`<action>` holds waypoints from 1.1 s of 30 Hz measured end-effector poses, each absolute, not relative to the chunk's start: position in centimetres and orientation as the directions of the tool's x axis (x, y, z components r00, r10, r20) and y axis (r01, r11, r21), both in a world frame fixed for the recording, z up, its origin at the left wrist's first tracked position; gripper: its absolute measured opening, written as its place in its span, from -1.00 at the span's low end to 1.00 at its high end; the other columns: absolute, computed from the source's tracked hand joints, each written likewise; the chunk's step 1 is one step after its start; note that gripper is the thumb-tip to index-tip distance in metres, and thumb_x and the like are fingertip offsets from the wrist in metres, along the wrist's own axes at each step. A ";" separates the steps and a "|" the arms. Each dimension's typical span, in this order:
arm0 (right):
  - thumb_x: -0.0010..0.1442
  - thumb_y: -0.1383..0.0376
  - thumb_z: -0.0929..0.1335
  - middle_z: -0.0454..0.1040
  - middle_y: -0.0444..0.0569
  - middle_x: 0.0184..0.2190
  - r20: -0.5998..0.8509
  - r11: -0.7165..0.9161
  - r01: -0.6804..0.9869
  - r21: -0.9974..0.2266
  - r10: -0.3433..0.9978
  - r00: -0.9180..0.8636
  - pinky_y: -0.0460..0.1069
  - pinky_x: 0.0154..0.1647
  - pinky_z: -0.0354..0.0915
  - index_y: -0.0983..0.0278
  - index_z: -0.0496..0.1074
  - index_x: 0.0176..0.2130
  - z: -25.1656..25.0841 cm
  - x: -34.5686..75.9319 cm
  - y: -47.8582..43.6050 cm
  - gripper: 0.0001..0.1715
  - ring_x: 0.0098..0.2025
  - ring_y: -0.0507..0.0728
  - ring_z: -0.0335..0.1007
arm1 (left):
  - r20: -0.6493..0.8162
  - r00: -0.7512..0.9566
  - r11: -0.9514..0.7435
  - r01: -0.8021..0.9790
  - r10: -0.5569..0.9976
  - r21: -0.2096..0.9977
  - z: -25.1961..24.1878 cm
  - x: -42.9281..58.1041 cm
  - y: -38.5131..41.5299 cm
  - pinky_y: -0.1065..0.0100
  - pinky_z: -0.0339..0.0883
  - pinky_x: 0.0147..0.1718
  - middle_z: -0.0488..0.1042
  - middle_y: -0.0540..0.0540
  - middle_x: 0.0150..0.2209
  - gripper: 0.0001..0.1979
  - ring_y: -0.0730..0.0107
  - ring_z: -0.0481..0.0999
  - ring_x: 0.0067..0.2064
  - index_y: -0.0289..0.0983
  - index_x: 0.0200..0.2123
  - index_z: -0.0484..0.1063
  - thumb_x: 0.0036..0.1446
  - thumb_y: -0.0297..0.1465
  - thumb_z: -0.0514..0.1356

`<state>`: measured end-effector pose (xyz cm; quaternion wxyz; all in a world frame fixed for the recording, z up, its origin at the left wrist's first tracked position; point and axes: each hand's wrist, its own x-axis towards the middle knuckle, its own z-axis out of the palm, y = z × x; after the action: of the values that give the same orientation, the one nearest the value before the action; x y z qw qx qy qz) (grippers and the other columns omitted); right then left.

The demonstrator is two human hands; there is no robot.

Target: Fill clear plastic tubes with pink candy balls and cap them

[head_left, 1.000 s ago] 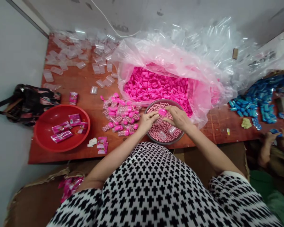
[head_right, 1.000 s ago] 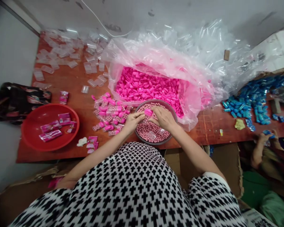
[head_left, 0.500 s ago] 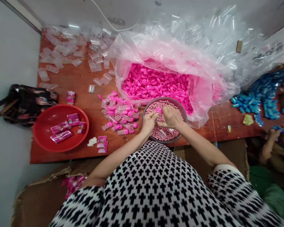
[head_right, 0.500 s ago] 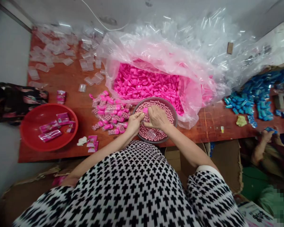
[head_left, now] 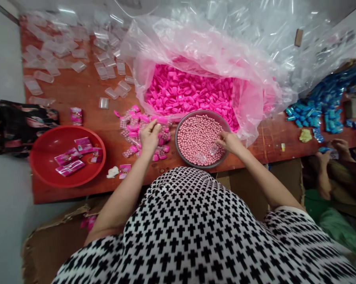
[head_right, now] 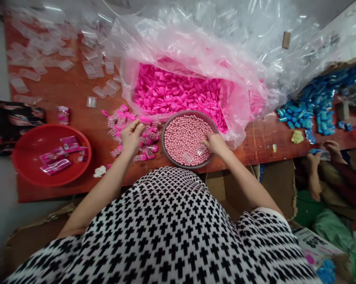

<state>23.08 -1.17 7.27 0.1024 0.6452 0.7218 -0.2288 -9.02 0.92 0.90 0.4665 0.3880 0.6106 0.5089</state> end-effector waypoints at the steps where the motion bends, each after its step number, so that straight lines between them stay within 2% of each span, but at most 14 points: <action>1: 0.20 0.09 0.30 0.53 0.12 -0.25 -0.500 0.025 0.992 -0.127 0.861 -0.086 -0.01 -0.20 0.24 0.33 0.41 -0.14 6.9 23.5 -2.0 -0.62 -0.20 0.21 0.45 | -0.124 -0.282 0.170 0.146 0.951 0.975 0.5 -10.0 0.9 0.21 0.29 0.05 0.54 -0.09 -0.10 -0.72 0.36 0.47 -0.06 -0.35 -0.09 0.46 0.10 -0.42 0.23; 4: 0.16 0.04 0.33 0.50 0.20 -0.16 -0.563 -0.057 0.998 -0.031 0.826 0.030 0.01 -0.21 0.24 0.33 0.40 -0.13 5.6 23.3 -4.5 -0.56 -0.15 0.24 0.44 | 0.053 -0.236 0.068 0.474 0.970 0.878 0.2 -10.2 0.5 0.13 0.18 0.16 0.49 -0.15 0.00 -0.69 0.27 0.40 0.08 -0.33 -0.04 0.45 0.12 -0.47 0.20; 7: 0.07 0.01 0.38 0.44 0.20 -0.06 -0.517 -0.145 0.984 -0.103 0.853 0.071 0.02 -0.22 0.26 0.32 0.38 -0.13 4.2 22.4 -5.7 -0.49 -0.10 0.24 0.40 | 0.157 -0.038 -0.112 0.540 0.987 0.834 0.8 -7.2 -0.7 0.16 0.19 0.16 0.48 -0.18 0.00 -0.69 0.28 0.40 0.08 -0.35 -0.01 0.43 0.16 -0.43 0.15; 10: -0.02 0.04 0.43 0.49 0.03 -0.29 -0.490 -0.303 0.885 -0.354 0.866 0.101 0.00 -0.27 0.29 0.29 0.39 -0.34 3.1 22.3 -5.5 -0.61 -0.25 0.15 0.41 | 0.101 0.195 -0.183 0.469 0.976 0.864 1.7 -2.9 -2.0 0.26 0.29 0.05 0.51 -0.12 -0.07 -0.75 0.33 0.46 -0.01 -0.29 -0.09 0.46 0.18 -0.38 0.12; 14: -0.13 -0.01 0.46 0.40 -0.17 -0.56 -0.511 -0.496 0.334 -0.802 0.858 0.049 -0.04 -0.42 0.32 0.25 0.33 -0.45 3.0 21.9 -4.3 -0.57 -0.50 0.04 0.34 | -0.053 0.356 -0.092 0.377 0.933 0.921 2.6 1.3 -2.9 0.34 0.35 -0.15 0.54 -0.09 -0.23 -0.84 0.34 0.50 -0.17 -0.28 -0.21 0.45 0.14 -0.37 0.17; 16: -0.16 -0.02 0.47 0.40 -0.19 -0.56 -0.501 -0.495 0.120 -0.860 0.865 -0.018 -0.03 -0.43 0.34 0.25 0.34 -0.43 3.6 21.3 -3.8 -0.55 -0.52 0.03 0.34 | -0.113 0.346 0.002 0.305 0.931 0.952 3.0 2.4 -2.8 0.39 0.36 -0.25 0.53 -0.04 -0.27 -0.84 0.40 0.51 -0.27 -0.26 -0.20 0.42 0.13 -0.37 0.16; 17: -0.13 -0.01 0.46 0.42 -0.18 -0.54 -0.478 -0.471 0.103 -0.876 0.876 -0.063 -0.02 -0.40 0.35 0.25 0.36 -0.40 4.0 21.1 -3.6 -0.56 -0.50 0.03 0.36 | -0.123 0.328 0.031 0.270 0.937 0.962 3.2 2.7 -2.5 0.41 0.35 -0.27 0.53 -0.02 -0.29 -0.85 0.42 0.50 -0.29 -0.26 -0.21 0.42 0.14 -0.38 0.16; 19: -0.03 0.02 0.43 0.48 -0.12 -0.44 -0.399 -0.351 0.246 -0.903 0.898 -0.186 -0.01 -0.31 0.35 0.25 0.41 -0.31 4.9 20.9 -3.0 -0.61 -0.40 0.06 0.41 | -0.108 0.314 0.035 0.229 0.943 0.973 3.5 3.0 -1.9 0.43 0.35 -0.28 0.53 0.00 -0.32 -0.88 0.44 0.50 -0.30 -0.26 -0.25 0.43 0.13 -0.41 0.15; 21: 0.10 0.09 0.38 0.52 -0.05 -0.29 -0.320 -0.112 0.523 -0.845 0.889 -0.327 0.00 -0.21 0.32 0.24 0.44 -0.19 5.6 21.2 -1.9 -0.66 -0.27 0.09 0.42 | -0.080 0.349 -0.005 0.236 0.934 0.972 3.6 2.9 -1.1 0.42 0.35 -0.24 0.54 -0.01 -0.34 -0.90 0.42 0.52 -0.27 -0.26 -0.29 0.47 0.12 -0.43 0.16; 23: 0.18 0.19 0.32 0.51 0.03 -0.19 -0.289 0.150 0.766 -0.626 0.867 -0.406 0.01 -0.14 0.27 0.26 0.44 -0.13 5.9 21.8 -0.4 -0.72 -0.16 0.14 0.38 | -0.076 0.366 -0.029 0.275 0.928 0.961 3.6 2.6 -0.3 0.39 0.35 -0.19 0.57 -0.03 -0.30 -0.87 0.39 0.53 -0.25 -0.26 -0.26 0.50 0.11 -0.41 0.19; 25: 0.24 0.30 0.24 0.48 0.16 -0.17 -0.306 0.290 0.889 -0.356 0.862 -0.404 0.05 -0.08 0.22 0.33 0.45 -0.16 5.3 22.3 1.3 -0.75 -0.08 0.21 0.32 | -0.088 0.320 -0.021 0.323 0.943 0.946 3.3 2.1 0.3 0.36 0.36 -0.14 0.58 -0.06 -0.23 -0.82 0.36 0.54 -0.20 -0.25 -0.20 0.50 0.11 -0.38 0.21; 27: 0.24 0.39 0.19 0.47 0.28 -0.20 -0.350 0.323 0.919 -0.225 0.854 -0.386 0.10 -0.05 0.18 0.41 0.46 -0.24 4.0 22.3 2.8 -0.72 -0.05 0.27 0.28 | -0.105 0.253 0.009 0.352 0.962 0.936 2.8 1.4 0.8 0.34 0.36 -0.10 0.58 -0.08 -0.18 -0.79 0.35 0.54 -0.16 -0.25 -0.17 0.50 0.11 -0.37 0.21; 30: 0.19 0.46 0.19 0.47 0.29 -0.24 -0.420 0.317 0.905 -0.282 0.808 -0.414 0.08 -0.04 0.18 0.41 0.46 -0.32 1.1 21.2 3.9 -0.74 -0.09 0.25 0.28 | -0.112 0.166 0.044 0.369 0.980 0.928 1.9 -0.1 1.2 0.31 0.37 -0.08 0.58 -0.07 -0.16 -0.82 0.34 0.55 -0.14 -0.24 -0.19 0.51 0.13 -0.38 0.18; 33: 0.13 0.48 0.22 0.50 0.14 -0.26 -0.435 0.277 0.880 -0.385 0.787 -0.438 0.00 -0.07 0.21 0.37 0.45 -0.31 -1.3 20.1 3.8 -0.77 -0.15 0.16 0.33 | -0.091 0.070 0.059 0.378 0.993 0.924 1.0 -1.5 1.3 0.27 0.37 -0.05 0.58 -0.10 -0.15 -0.81 0.31 0.54 -0.12 -0.26 -0.18 0.51 0.14 -0.40 0.16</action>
<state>20.11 3.76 -1.29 0.0791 0.5243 0.7950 -0.2945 -1.50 1.26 1.01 0.4349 0.5879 0.5832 0.3537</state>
